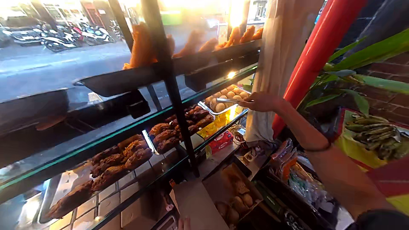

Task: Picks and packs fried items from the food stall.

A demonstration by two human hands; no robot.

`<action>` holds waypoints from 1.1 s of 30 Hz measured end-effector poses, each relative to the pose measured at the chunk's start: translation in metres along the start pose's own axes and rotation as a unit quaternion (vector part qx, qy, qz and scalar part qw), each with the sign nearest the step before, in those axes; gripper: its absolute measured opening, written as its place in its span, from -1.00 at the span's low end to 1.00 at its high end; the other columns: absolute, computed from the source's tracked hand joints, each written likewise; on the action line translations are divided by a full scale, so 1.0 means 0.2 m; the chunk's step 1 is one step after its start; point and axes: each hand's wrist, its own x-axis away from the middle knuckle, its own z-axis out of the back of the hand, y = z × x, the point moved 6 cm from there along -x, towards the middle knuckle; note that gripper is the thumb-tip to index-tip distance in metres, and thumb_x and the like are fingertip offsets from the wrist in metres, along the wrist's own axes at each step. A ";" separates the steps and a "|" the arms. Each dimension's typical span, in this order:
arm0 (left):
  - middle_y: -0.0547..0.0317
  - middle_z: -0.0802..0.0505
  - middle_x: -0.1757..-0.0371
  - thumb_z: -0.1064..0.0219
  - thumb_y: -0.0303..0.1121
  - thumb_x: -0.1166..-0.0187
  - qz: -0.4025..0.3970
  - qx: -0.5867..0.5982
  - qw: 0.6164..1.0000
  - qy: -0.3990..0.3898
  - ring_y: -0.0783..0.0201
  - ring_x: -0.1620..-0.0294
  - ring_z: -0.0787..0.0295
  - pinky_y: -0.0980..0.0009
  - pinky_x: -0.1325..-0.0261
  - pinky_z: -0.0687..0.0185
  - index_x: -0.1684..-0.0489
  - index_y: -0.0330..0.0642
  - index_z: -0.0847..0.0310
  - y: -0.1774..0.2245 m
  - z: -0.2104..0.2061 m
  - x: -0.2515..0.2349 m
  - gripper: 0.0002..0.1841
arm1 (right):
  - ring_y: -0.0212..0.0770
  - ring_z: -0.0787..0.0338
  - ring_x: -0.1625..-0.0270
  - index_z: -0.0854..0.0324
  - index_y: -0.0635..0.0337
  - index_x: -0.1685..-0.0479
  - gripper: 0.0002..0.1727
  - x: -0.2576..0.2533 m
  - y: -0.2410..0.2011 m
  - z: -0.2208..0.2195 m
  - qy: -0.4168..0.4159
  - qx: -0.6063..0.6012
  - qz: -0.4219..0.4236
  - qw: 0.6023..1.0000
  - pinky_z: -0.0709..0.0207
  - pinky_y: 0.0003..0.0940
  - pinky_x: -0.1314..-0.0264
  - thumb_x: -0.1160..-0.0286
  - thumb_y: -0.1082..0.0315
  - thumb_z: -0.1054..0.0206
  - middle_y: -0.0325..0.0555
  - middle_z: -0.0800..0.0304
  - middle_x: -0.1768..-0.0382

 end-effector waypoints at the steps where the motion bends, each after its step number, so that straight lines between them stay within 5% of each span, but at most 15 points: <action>1: -0.24 -0.48 -0.50 0.15 -0.33 -0.85 -0.004 -0.012 1.000 0.008 0.32 -0.32 -0.53 0.33 -0.42 -0.47 -0.72 -0.42 -0.06 0.00 0.01 0.01 -0.48 | 0.20 -0.82 -0.06 -0.80 0.22 -0.12 -0.39 0.15 0.03 -0.06 0.034 -0.045 0.031 0.998 -0.56 0.35 -0.18 -0.76 -0.18 -0.14 0.21 -0.85 0.08; 4: -0.31 -0.47 -0.48 0.17 -0.37 -0.84 -0.022 -0.034 0.999 0.026 0.31 -0.31 -0.54 0.37 -0.41 -0.47 -0.72 -0.47 -0.03 0.03 -0.02 0.04 -0.48 | -0.10 -0.76 0.26 -0.78 0.15 0.03 -0.59 0.50 0.25 -0.59 0.089 -0.244 0.009 0.966 -0.66 0.02 0.13 -0.60 -0.04 -0.41 -0.03 -0.79 0.31; 9: -0.48 -0.44 -0.56 -0.26 -0.43 -0.63 -0.101 -0.098 0.987 -0.075 -0.06 -0.47 -0.53 0.08 -0.48 -0.51 -0.75 -0.50 0.04 -0.04 -0.35 0.15 -0.26 | 0.17 -0.84 0.00 -0.70 0.34 -0.14 -0.38 0.94 0.79 -1.96 0.043 -0.364 -0.256 0.895 -0.65 0.22 -0.19 -0.63 -0.15 -0.29 0.27 -0.82 0.08; 11: -0.45 -0.39 -0.64 -0.42 -0.34 -0.51 -0.122 -0.146 0.974 -0.119 -0.13 -0.60 -0.43 0.02 -0.57 -0.44 -0.76 -0.47 0.01 -0.09 -0.53 0.19 -0.14 | 0.15 -0.79 -0.15 -0.62 0.42 -0.27 -0.37 1.09 0.86 -2.33 0.026 -0.488 -0.356 0.796 -0.64 0.14 -0.22 -0.69 -0.09 -0.29 0.32 -0.77 -0.12; 13: -0.36 -0.30 -0.74 -0.50 -0.12 -0.44 -0.124 -0.214 0.952 -0.178 -0.15 -0.73 -0.27 -0.06 -0.65 -0.35 -0.81 -0.38 0.02 -0.18 -0.73 0.19 -0.01 | 0.14 -0.78 -0.22 -0.42 0.37 -0.52 -0.34 1.16 0.83 -2.56 0.035 -0.629 -0.422 0.652 -0.69 0.11 -0.14 -0.73 -0.05 -0.26 0.30 -0.70 -0.29; 15: -0.29 -0.24 -0.80 -0.46 0.13 -0.45 -0.133 -0.307 0.915 -0.226 -0.15 -0.80 -0.15 -0.13 -0.74 -0.20 -0.78 -0.31 -0.15 -0.33 -0.88 0.12 -0.03 | 0.04 -0.79 0.00 -0.50 0.30 -0.37 -0.47 1.14 0.79 -2.67 0.068 -0.710 -0.424 0.558 -0.74 0.07 0.05 -0.79 -0.02 -0.19 0.16 -0.73 -0.03; 17: -0.29 -0.12 -0.85 -0.35 0.30 -0.43 -0.202 -0.448 0.846 -0.208 -0.28 -0.86 0.06 -0.45 -0.72 0.12 -0.72 -0.13 -0.36 -0.50 -0.92 -0.02 -0.09 | 0.08 -0.85 0.08 -0.49 0.34 -0.31 -0.53 1.11 0.75 -2.65 0.066 -0.751 -0.410 0.514 -0.79 0.13 0.07 -0.87 0.06 -0.05 0.18 -0.77 0.07; 19: -0.26 -0.03 -0.88 -0.31 0.42 -0.32 -0.276 -0.578 0.754 -0.142 -0.39 -0.87 0.22 -0.66 -0.60 0.33 -0.77 0.06 -0.32 -0.67 -0.83 -0.20 -0.02 | 0.10 -0.85 0.02 -0.47 0.35 -0.33 -0.57 1.07 0.74 -2.63 0.046 -0.756 -0.405 0.512 -0.78 0.16 0.02 -0.88 0.13 -0.02 0.20 -0.78 0.03; 21: -0.25 -0.04 -0.88 -0.32 0.40 -0.29 -0.308 -0.609 0.721 -0.122 -0.46 -0.86 0.26 -0.80 -0.44 0.30 -0.81 0.10 -0.25 -0.79 -0.68 -0.28 0.01 | 0.16 -0.87 -0.09 -0.48 0.36 -0.39 -0.50 1.05 0.76 -2.58 0.016 -0.750 -0.396 0.530 -0.79 0.18 -0.04 -0.84 0.05 -0.12 0.25 -0.79 -0.07; 25: -0.09 -0.11 -0.89 -0.20 0.35 -0.52 -0.285 -0.613 0.726 -0.123 -0.36 -0.87 0.18 -0.81 -0.36 0.05 -0.81 0.12 -0.26 -0.89 -0.48 -0.19 -0.15 | 0.19 -0.91 -0.05 -0.50 0.35 -0.41 -0.50 1.03 0.79 -2.51 -0.031 -0.739 -0.367 0.564 -0.84 0.16 -0.04 -0.81 0.07 -0.17 0.25 -0.81 -0.05; 28: -0.16 -0.08 -0.89 -0.25 0.29 -0.53 -0.270 -0.611 0.735 -0.112 -0.38 -0.87 0.20 -0.76 -0.42 0.02 -0.81 0.03 -0.25 -0.91 -0.45 -0.12 -0.14 | 0.12 -0.94 -0.01 -0.48 0.34 -0.46 -0.49 1.00 0.76 -2.50 -0.055 -0.704 -0.331 0.626 -0.88 0.06 -0.03 -0.64 0.23 -0.41 0.22 -0.85 -0.09; 33: -0.46 -0.06 -0.83 -0.38 0.58 -0.10 -0.311 -0.586 0.740 -0.108 -0.49 -0.84 0.19 -0.58 -0.63 0.07 -0.80 -0.23 -0.19 -0.92 -0.45 -0.16 0.28 | -0.05 -0.94 0.20 -0.57 0.38 -0.20 -0.51 0.84 0.70 -2.46 -0.024 -0.629 -0.309 0.713 -0.91 -0.13 0.09 -0.44 0.22 -0.56 0.15 -0.83 0.05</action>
